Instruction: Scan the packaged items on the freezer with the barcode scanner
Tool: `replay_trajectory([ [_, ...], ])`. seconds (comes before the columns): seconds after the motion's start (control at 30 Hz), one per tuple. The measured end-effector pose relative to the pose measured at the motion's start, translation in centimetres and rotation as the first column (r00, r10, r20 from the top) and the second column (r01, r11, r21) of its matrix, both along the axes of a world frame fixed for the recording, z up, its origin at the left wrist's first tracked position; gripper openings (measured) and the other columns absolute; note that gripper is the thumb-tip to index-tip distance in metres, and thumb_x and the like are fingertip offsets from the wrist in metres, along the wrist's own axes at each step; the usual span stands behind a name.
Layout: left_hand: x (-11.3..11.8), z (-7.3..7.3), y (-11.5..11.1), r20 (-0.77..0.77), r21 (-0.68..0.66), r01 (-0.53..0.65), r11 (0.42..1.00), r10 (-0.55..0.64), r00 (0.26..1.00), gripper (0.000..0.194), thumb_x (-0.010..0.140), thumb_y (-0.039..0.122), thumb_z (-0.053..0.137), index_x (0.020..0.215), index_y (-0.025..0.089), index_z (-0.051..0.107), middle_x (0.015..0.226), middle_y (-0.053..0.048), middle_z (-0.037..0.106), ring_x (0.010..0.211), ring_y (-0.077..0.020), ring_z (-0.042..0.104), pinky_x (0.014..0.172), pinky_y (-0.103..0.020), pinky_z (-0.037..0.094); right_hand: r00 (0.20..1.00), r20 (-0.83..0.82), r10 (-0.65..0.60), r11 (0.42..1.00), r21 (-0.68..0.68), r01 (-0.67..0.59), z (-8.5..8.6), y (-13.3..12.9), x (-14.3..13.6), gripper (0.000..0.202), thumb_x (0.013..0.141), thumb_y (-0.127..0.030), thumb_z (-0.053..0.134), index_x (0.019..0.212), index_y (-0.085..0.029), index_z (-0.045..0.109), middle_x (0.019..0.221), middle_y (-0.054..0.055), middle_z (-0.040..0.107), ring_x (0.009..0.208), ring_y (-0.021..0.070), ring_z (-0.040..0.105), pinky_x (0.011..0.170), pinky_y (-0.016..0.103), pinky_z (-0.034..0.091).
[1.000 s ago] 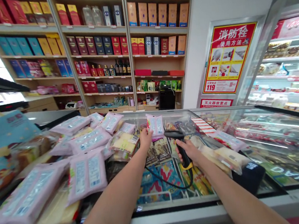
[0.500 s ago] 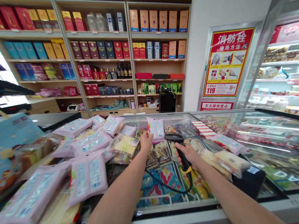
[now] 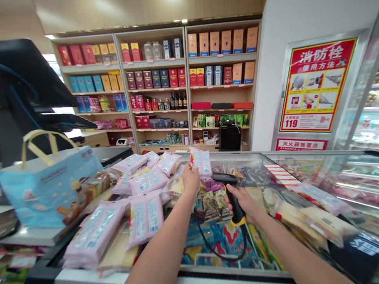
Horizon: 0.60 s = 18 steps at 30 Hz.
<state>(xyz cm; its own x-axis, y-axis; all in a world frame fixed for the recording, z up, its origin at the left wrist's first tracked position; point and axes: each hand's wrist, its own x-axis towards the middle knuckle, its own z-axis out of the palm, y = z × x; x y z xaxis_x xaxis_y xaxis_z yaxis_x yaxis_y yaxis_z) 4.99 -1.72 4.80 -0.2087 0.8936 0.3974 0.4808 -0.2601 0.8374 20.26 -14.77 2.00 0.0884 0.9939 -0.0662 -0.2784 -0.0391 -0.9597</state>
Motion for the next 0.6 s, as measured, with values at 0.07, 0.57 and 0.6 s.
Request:
replay_trajectory([
  [0.07,-2.9,0.9,0.3,-0.022,0.011,-0.067,0.998,0.067,0.997,0.030,0.083,0.015,0.058,0.112,0.013,0.062,0.113,-0.015,0.071,0.108,-0.0263,0.065,0.093,-0.036,0.048,0.999,-0.013,0.031,0.999,-0.014,-0.031,0.2,0.7,-1.9,0.039,0.075,-0.053,0.072,0.075,-0.019,0.053,0.048,-0.004,0.056,0.033,0.0091,0.048,0.031,0.020,0.041],
  [0.57,-14.0,4.1,-1.3,-0.313,0.207,-0.404,0.891,0.451,0.836,0.063,0.075,0.006,0.056,0.137,0.009,0.048,0.148,-0.026,0.041,0.126,-0.0449,0.050,0.097,-0.063,0.043,0.949,-0.078,0.306,0.951,0.068,-0.301,2.0,3.9,-13.8,0.045,0.072,-0.057,0.073,0.086,-0.017,0.057,0.049,-0.007,0.055,0.035,0.0088,0.048,0.033,0.020,0.043],
  [0.6,-13.7,4.3,-1.3,-0.306,0.242,-0.396,0.886,0.457,0.835,0.064,0.073,0.006,0.058,0.137,0.010,0.049,0.151,-0.026,0.038,0.127,-0.0465,0.048,0.096,-0.066,0.043,0.950,-0.075,0.302,0.952,0.078,-0.296,1.9,4.0,-13.7,0.046,0.072,-0.058,0.073,0.086,-0.017,0.057,0.049,-0.007,0.055,0.035,0.0089,0.049,0.034,0.021,0.044],
])
